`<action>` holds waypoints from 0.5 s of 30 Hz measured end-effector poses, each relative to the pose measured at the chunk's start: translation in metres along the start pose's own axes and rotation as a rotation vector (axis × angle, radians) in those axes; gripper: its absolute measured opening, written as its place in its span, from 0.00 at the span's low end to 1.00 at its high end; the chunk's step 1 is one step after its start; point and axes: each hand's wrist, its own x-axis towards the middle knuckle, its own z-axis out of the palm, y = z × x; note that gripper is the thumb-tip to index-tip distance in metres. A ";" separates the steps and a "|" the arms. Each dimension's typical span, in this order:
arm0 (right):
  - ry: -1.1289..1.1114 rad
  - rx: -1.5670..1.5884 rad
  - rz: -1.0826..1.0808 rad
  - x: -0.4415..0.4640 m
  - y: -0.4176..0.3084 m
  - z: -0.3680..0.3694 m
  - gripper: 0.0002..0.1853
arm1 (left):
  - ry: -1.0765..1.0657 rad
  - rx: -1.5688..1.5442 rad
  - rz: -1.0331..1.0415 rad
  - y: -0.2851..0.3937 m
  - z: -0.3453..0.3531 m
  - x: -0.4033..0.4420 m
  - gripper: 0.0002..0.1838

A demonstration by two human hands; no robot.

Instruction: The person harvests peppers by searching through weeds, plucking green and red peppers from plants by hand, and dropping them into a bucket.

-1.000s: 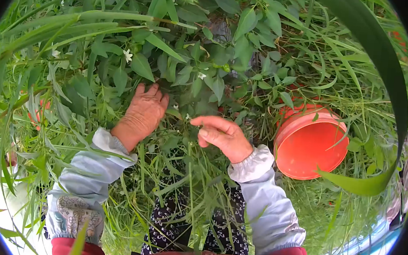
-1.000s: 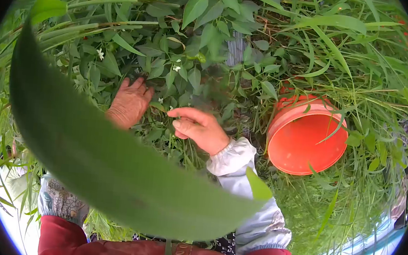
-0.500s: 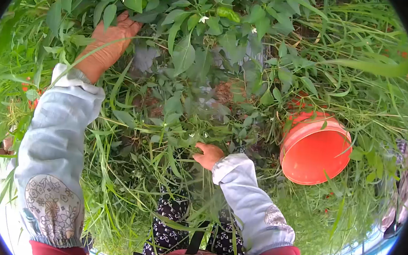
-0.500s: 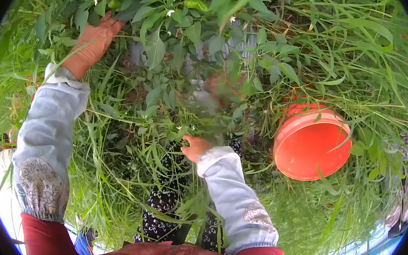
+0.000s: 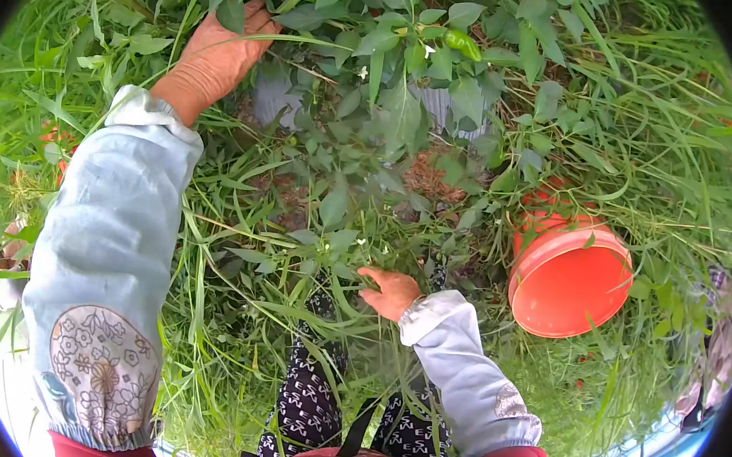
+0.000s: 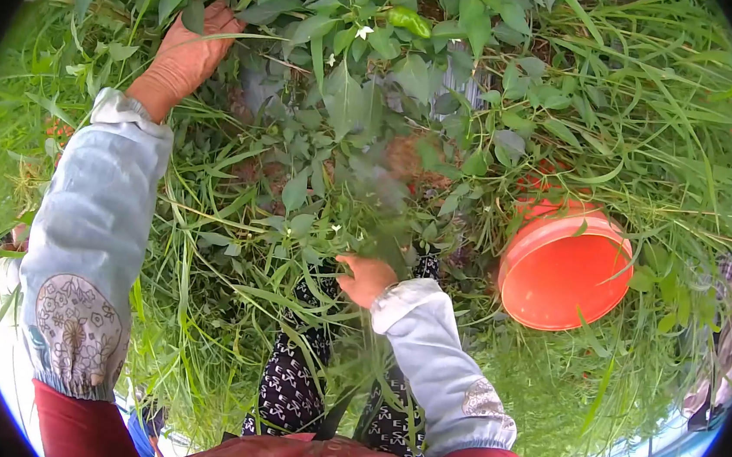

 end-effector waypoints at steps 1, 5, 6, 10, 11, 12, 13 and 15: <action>0.007 0.045 -0.009 -0.001 -0.004 -0.002 0.24 | -0.022 0.032 0.011 0.004 0.006 -0.008 0.21; -0.005 0.025 0.002 0.002 -0.013 -0.017 0.25 | -0.063 0.008 0.132 0.018 -0.010 -0.011 0.24; -0.041 0.004 0.007 0.001 -0.015 -0.018 0.25 | 0.030 0.037 0.204 0.021 -0.013 -0.015 0.25; -0.020 0.020 -0.047 -0.003 -0.008 -0.002 0.24 | 0.174 -0.185 0.541 0.041 -0.030 -0.032 0.22; -0.006 0.013 -0.066 -0.004 -0.008 -0.001 0.24 | 0.175 -0.188 0.551 0.051 -0.033 -0.036 0.22; -0.005 0.024 -0.060 -0.006 -0.009 -0.001 0.24 | -0.007 -0.289 0.593 0.065 -0.034 -0.041 0.21; -0.022 0.028 -0.068 -0.006 -0.010 -0.001 0.25 | -0.191 -0.384 0.627 0.078 -0.029 -0.044 0.19; -0.065 -0.002 -0.074 -0.008 -0.014 -0.005 0.26 | -0.424 -0.407 0.376 0.108 0.000 -0.045 0.18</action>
